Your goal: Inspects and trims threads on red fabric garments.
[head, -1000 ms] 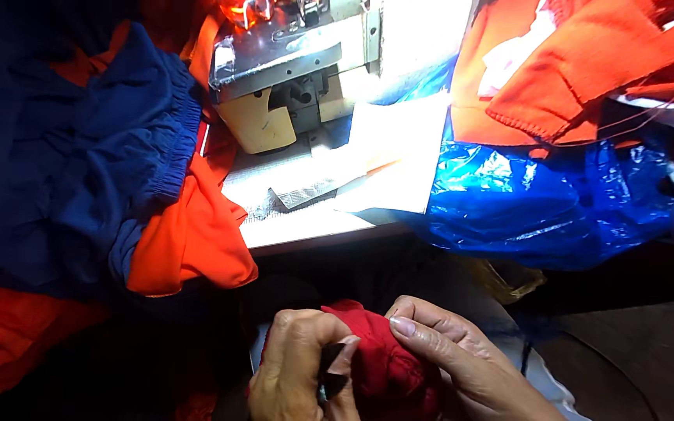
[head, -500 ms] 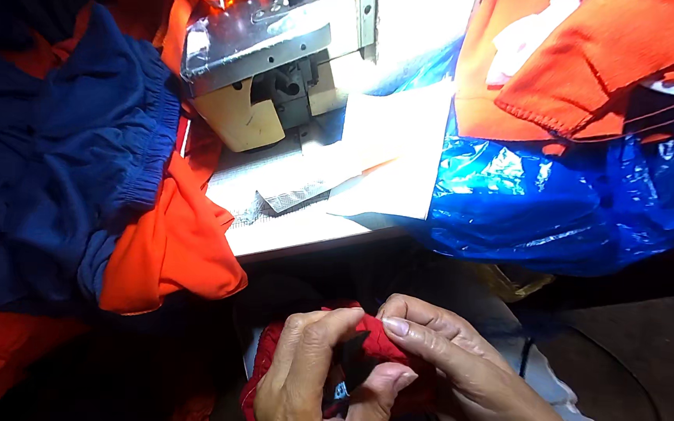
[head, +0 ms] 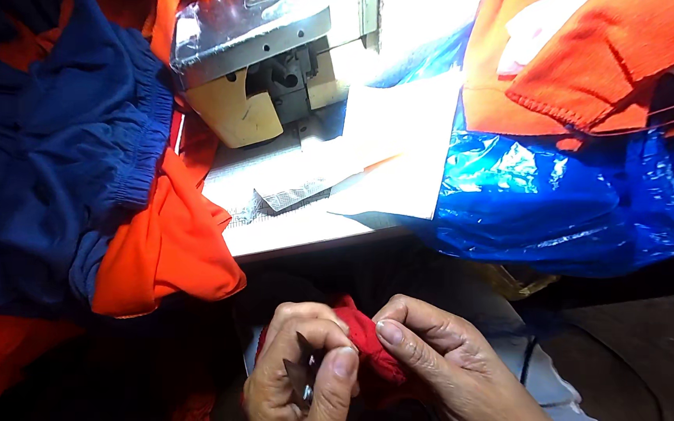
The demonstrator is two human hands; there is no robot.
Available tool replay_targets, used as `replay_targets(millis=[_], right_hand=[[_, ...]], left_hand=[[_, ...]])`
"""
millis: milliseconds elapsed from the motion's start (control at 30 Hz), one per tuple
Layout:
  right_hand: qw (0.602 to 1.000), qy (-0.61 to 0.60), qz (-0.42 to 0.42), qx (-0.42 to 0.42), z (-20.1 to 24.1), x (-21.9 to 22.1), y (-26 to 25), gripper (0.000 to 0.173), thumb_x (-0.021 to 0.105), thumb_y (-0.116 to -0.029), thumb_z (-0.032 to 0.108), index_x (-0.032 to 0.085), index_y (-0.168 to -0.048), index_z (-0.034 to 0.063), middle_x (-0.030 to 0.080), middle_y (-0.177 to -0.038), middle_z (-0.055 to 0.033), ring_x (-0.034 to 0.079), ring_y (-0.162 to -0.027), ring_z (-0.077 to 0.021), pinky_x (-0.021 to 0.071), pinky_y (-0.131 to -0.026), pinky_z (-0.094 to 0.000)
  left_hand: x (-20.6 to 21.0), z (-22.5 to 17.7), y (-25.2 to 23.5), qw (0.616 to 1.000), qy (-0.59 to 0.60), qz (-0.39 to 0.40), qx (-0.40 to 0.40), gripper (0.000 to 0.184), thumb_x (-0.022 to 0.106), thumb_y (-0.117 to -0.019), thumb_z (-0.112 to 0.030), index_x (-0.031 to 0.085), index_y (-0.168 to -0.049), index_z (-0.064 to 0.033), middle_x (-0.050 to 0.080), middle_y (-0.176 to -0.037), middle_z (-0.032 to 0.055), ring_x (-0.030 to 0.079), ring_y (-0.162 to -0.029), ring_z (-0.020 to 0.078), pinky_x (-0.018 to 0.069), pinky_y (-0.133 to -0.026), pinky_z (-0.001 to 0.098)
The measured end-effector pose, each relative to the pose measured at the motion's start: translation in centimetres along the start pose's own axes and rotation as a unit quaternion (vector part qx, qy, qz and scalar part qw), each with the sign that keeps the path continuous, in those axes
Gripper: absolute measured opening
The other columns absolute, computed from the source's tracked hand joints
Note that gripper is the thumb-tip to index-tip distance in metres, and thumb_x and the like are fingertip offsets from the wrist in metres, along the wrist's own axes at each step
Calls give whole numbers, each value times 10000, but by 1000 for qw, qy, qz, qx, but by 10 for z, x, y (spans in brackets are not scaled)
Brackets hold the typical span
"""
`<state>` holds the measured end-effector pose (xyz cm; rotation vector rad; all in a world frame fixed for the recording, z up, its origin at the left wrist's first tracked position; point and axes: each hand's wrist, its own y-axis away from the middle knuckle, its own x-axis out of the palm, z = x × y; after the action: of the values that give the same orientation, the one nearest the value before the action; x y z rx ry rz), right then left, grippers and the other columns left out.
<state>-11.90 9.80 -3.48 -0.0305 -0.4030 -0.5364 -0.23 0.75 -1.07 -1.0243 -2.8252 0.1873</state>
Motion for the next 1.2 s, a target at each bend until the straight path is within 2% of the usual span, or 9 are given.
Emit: replay_targets(millis=[100,167,267,367,433,533,633,900,1200], right_hand=[[1000,-7,30,6,0,1,1,178,526,-1057,162,643,-932,114,629,-821,103,593,-761,70,504,-698,-113],[999,21,41,1,-2,0,3,187,518,-1061,160,623,-915,106,601,-795,100,568,-737,75,480,-673,-107],[998,61,25,3,-9,-4,4,208,520,-1060,194,602,-881,126,561,-750,102,532,-687,69,443,-622,-106],[998,10,-4,65,-4,-10,1,226,537,-1059,234,624,-868,152,596,-733,80,575,-666,35,482,-607,-127],[986,-70,-40,144,7,-5,-1,238,522,-1046,175,658,-853,143,632,-725,35,614,-677,1,521,-645,-154],[969,-146,-63,191,14,0,-6,264,500,-1051,158,664,-849,114,656,-748,-17,647,-713,-41,555,-694,-194],[969,-169,-46,176,10,-4,-7,265,512,-1049,188,650,-836,112,650,-754,-15,650,-724,-44,560,-694,-203],[958,-193,-52,203,14,-3,-7,270,506,-1058,205,669,-866,107,666,-788,-34,671,-764,-67,575,-728,-227],[945,-218,-79,229,15,-2,-8,262,503,-1058,203,670,-885,98,667,-808,-50,675,-781,-84,580,-742,-245]], left_hand=[[5,-7,3,993,-56,96,37,172,529,-1069,-232,614,-1003,-97,656,-945,-10,602,-718,-44,508,-615,97],[0,-4,4,975,-184,106,71,213,472,-1090,-234,559,-998,-63,596,-852,27,578,-714,-2,493,-645,120],[-40,21,-4,951,-294,-67,66,158,518,-1057,-203,600,-990,-86,606,-777,-68,563,-610,-42,494,-546,130],[-58,18,-12,964,-204,-159,61,108,523,-1008,-44,562,-1001,-145,620,-751,-129,546,-530,-34,475,-456,118],[-47,-1,-4,971,-216,-97,34,31,608,-1017,-157,614,-1037,-179,652,-829,-133,577,-596,-54,494,-499,107],[-27,-24,2,952,-302,37,5,363,666,-970,-250,603,-1202,22,687,-926,32,617,-759,-20,516,-637,133],[-14,-31,5,930,-353,99,15,372,663,-960,-195,679,-1229,61,702,-954,131,629,-811,60,519,-704,173],[-4,-33,7,889,-438,122,53,302,655,-960,-166,750,-1164,35,731,-904,128,631,-763,94,488,-682,179],[2,-35,9,886,-446,125,40,298,659,-958,-159,753,-1148,51,731,-866,127,599,-687,79,469,-627,166]])
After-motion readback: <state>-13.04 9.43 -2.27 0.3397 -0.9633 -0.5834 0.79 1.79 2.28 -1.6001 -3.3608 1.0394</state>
